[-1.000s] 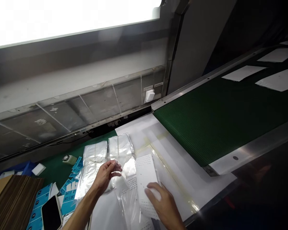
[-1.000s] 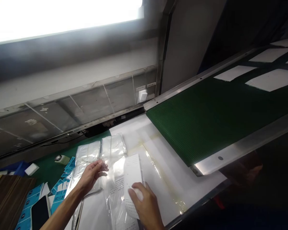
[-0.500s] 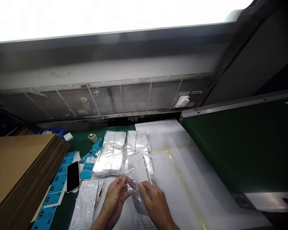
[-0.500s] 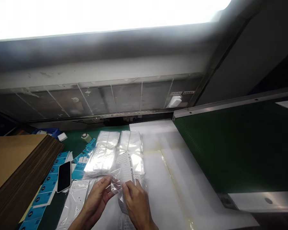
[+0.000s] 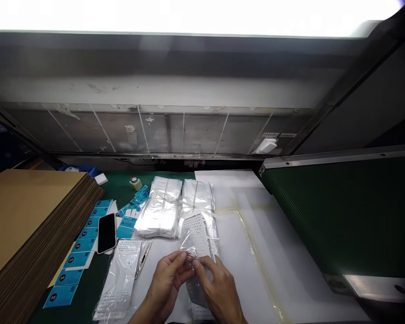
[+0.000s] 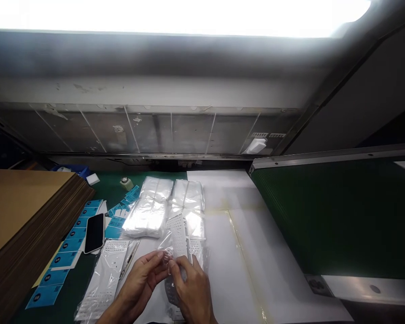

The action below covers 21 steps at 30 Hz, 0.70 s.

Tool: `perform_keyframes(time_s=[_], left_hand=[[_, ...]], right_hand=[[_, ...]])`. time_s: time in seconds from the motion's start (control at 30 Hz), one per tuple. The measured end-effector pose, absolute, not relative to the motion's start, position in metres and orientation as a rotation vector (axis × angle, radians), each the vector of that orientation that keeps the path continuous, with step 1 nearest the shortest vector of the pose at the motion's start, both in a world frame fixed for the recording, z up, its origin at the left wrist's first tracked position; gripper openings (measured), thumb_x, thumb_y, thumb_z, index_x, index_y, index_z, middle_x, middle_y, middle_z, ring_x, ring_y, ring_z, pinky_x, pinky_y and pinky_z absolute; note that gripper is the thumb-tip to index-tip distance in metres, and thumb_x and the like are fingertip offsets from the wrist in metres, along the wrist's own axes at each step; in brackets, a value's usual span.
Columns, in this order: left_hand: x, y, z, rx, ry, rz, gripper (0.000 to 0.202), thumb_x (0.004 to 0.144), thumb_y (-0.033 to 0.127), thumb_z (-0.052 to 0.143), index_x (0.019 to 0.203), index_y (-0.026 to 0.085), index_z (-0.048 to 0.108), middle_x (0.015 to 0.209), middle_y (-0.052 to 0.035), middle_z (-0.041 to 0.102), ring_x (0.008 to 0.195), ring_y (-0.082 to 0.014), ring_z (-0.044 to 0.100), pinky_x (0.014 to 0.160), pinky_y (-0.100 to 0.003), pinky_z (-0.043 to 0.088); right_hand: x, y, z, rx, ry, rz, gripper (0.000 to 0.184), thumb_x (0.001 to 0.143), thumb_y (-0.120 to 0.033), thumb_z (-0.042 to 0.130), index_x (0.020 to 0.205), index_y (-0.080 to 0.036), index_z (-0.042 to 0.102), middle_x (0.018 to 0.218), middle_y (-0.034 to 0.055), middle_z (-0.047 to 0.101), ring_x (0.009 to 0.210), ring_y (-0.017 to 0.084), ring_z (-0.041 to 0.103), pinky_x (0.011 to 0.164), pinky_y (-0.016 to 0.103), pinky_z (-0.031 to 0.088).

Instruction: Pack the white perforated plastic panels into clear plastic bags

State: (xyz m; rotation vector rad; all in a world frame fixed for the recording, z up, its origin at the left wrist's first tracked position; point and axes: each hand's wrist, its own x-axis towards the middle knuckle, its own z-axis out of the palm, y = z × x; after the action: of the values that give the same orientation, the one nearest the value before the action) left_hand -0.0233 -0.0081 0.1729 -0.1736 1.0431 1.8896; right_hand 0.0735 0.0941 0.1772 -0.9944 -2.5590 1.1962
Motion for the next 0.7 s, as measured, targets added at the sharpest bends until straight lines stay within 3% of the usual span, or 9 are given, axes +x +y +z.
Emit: perform_keyframes(time_s=[0.17, 0.33, 0.5, 0.63, 0.7], left_hand=[[-0.023, -0.018, 0.171, -0.168, 0.98, 1.863, 0.01, 0.079, 0.02, 0.068, 0.081, 0.011, 0.064, 0.08, -0.0069, 0.067, 0.077, -0.0155, 0.063, 0.074, -0.029, 0.052], [-0.023, -0.025, 0.172, -0.198, 0.846, 1.902, 0.009, 0.082, 0.019, 0.064, 0.077, 0.012, 0.061, 0.079, -0.0065, 0.066, 0.08, -0.0156, 0.062, 0.087, -0.035, 0.048], [-0.024, -0.032, 0.179, -0.15, 0.809, 1.808, 0.016, 0.083, 0.03, 0.061, 0.079, 0.015, 0.057, 0.071, -0.0006, 0.056, 0.065, -0.0119, 0.054, 0.072, -0.032, 0.049], [-0.026, -0.03, 0.182, 0.369, 1.492, 1.622, 0.036, 0.072, 0.036, 0.07, 0.1, 0.02, 0.055, 0.063, 0.0046, 0.048, 0.059, -0.0128, 0.049, 0.062, -0.026, 0.041], [-0.03, -0.027, 0.183, 0.559, 1.879, 1.497, 0.038, 0.077, 0.036, 0.064, 0.11, 0.021, 0.052, 0.06, 0.0065, 0.044, 0.057, -0.0127, 0.046, 0.057, -0.024, 0.036]], right_hand=[[0.08, 0.087, 0.177, -0.907, -2.519, 1.304, 0.028, 0.084, -0.049, 0.051, 0.088, -0.027, 0.067, 0.088, 0.0041, 0.063, 0.08, 0.02, 0.061, 0.073, 0.028, 0.046], [0.086, 0.1, 0.182, -0.988, -2.415, 1.417, 0.03, 0.089, -0.046, 0.045, 0.081, -0.025, 0.065, 0.084, 0.0035, 0.063, 0.082, 0.02, 0.058, 0.076, 0.029, 0.043], [0.088, 0.117, 0.189, -1.149, -2.326, 1.467, 0.035, 0.087, -0.051, 0.044, 0.077, -0.024, 0.062, 0.082, 0.0018, 0.064, 0.079, 0.02, 0.059, 0.069, 0.028, 0.043], [0.086, 0.13, 0.2, -1.201, -2.269, 1.572, 0.034, 0.079, -0.056, 0.055, 0.081, -0.024, 0.067, 0.09, 0.0025, 0.068, 0.089, 0.024, 0.061, 0.079, 0.033, 0.045], [0.096, 0.141, 0.206, -1.264, -2.191, 1.594, 0.041, 0.075, -0.058, 0.057, 0.092, -0.023, 0.068, 0.106, 0.0054, 0.067, 0.104, 0.028, 0.057, 0.09, 0.039, 0.043]])
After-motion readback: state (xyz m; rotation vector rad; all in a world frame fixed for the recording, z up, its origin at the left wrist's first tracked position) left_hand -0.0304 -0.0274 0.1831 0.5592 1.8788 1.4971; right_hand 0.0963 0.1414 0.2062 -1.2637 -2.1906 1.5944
